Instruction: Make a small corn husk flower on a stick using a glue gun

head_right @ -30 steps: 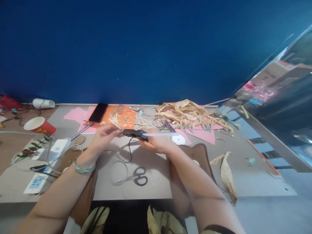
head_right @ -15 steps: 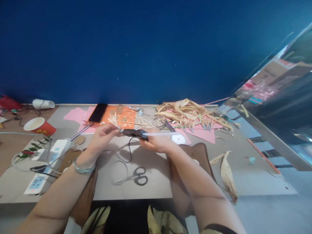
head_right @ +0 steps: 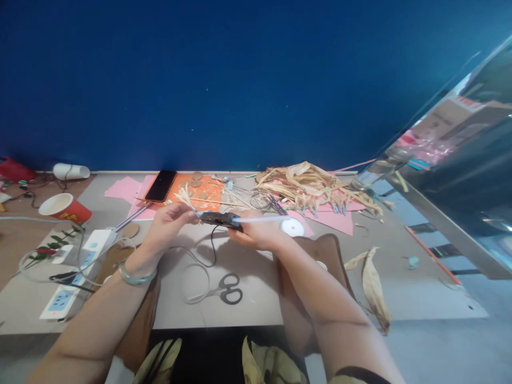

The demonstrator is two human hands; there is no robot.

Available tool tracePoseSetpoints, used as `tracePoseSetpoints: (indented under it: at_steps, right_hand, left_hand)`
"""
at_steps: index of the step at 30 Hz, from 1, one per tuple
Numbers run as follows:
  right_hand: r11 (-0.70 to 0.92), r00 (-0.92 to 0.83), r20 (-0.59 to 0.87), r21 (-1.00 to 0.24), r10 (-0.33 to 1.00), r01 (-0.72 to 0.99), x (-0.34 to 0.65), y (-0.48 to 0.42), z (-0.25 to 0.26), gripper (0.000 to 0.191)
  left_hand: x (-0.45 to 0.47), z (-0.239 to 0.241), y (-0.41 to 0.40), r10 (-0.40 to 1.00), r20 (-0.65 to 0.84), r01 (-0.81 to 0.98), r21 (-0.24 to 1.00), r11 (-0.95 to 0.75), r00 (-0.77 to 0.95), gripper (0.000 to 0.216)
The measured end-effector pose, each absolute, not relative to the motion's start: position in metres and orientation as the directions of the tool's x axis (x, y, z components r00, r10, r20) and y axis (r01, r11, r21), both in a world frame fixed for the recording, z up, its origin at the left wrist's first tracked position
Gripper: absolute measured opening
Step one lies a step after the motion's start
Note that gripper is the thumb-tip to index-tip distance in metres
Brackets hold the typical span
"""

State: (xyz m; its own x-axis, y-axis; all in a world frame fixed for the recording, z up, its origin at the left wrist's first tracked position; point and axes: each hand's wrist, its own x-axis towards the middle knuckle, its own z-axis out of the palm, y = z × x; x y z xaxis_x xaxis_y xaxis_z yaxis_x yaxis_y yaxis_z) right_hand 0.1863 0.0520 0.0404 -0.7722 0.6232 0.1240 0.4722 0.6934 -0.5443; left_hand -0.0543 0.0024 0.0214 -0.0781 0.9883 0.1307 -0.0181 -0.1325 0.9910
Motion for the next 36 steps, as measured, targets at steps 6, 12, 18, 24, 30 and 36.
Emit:
tracePoseSetpoints:
  at_steps: [6, 12, 18, 24, 30, 36]
  right_hand:
    - [0.688, -0.759, 0.138, -0.548, 0.636, 0.476, 0.184, 0.050, 0.042, 0.012]
    - [0.718, -0.839, 0.052, -0.549, 0.541, 0.429, 0.191, 0.052, 0.049, 0.011]
    - [0.765, -0.893, -0.001, -0.515, 0.450, 0.386, 0.196, 0.049, 0.064, 0.025]
    - [0.728, -0.853, -0.048, -0.499, 0.519, 0.471, 0.203, 0.046, 0.072, 0.020]
    - [0.601, -0.756, 0.067, -0.654, 0.651, 0.459, 0.212, 0.056, 0.075, 0.020]
    - [0.469, -0.417, 0.249, -0.656, 0.874, 0.591, 0.209, 0.086, 0.042, 0.039]
  left_hand:
    - [-0.055, 0.019, 0.003, 0.991, 0.102, -0.057, 0.993, -0.107, -0.084, 0.023]
    - [-0.056, 0.020, 0.004, 0.985, 0.094, -0.075, 0.992, -0.105, -0.143, 0.024]
    - [-0.060, 0.012, 0.010, 0.976, 0.094, -0.061, 0.992, -0.108, -0.198, 0.023]
    - [-0.062, 0.014, 0.012, 0.958, 0.057, -0.065, 0.995, -0.079, -0.282, 0.027]
    - [-0.062, 0.014, 0.013, 0.955, 0.046, -0.067, 0.995, -0.069, -0.295, 0.027]
    - [-0.059, 0.014, 0.012, 0.966, 0.025, -0.038, 0.999, -0.036, -0.256, 0.025]
